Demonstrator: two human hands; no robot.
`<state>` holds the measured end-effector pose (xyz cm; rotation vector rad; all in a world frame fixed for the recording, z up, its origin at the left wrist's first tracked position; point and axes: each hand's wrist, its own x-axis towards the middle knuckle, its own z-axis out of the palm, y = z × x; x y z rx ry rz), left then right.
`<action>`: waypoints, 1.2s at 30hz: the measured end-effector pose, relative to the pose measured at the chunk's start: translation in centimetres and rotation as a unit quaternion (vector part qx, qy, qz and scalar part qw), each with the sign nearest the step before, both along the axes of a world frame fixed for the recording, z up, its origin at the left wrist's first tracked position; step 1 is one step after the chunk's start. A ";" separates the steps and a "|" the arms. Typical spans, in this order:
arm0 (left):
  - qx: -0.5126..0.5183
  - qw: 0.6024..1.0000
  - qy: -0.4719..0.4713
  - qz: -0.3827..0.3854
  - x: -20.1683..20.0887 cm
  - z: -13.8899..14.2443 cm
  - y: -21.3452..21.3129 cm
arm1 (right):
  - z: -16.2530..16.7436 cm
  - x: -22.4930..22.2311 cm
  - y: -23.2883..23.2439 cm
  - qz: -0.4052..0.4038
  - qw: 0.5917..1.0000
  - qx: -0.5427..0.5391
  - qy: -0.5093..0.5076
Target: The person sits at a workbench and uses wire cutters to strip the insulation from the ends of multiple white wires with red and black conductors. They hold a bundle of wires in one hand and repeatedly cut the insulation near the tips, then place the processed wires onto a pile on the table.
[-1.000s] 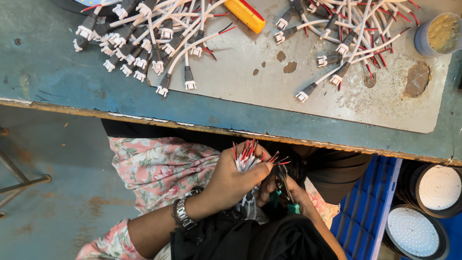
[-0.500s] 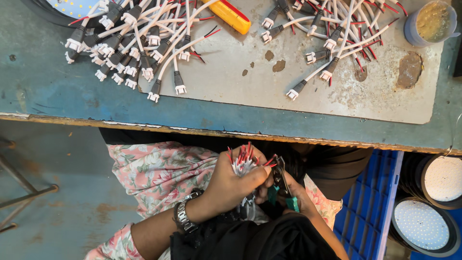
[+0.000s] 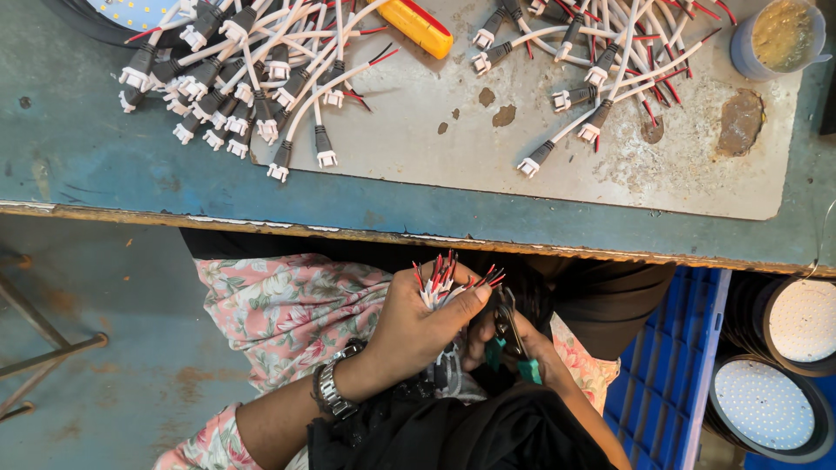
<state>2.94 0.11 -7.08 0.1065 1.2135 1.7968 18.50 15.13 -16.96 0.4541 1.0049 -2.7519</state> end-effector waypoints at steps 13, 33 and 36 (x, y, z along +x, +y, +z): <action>-0.043 0.983 0.175 -0.021 0.0 1.4 -0.2 | 1.9 0.2 0.0 0.042 0.997 0.063 -0.016; -0.014 0.995 0.099 0.006 1.0 1.1 -0.2 | 1.7 1.2 0.0 0.026 0.997 0.068 0.031; -0.007 0.994 0.105 0.003 0.9 1.1 -0.4 | 2.0 1.5 0.2 0.034 0.993 0.113 0.012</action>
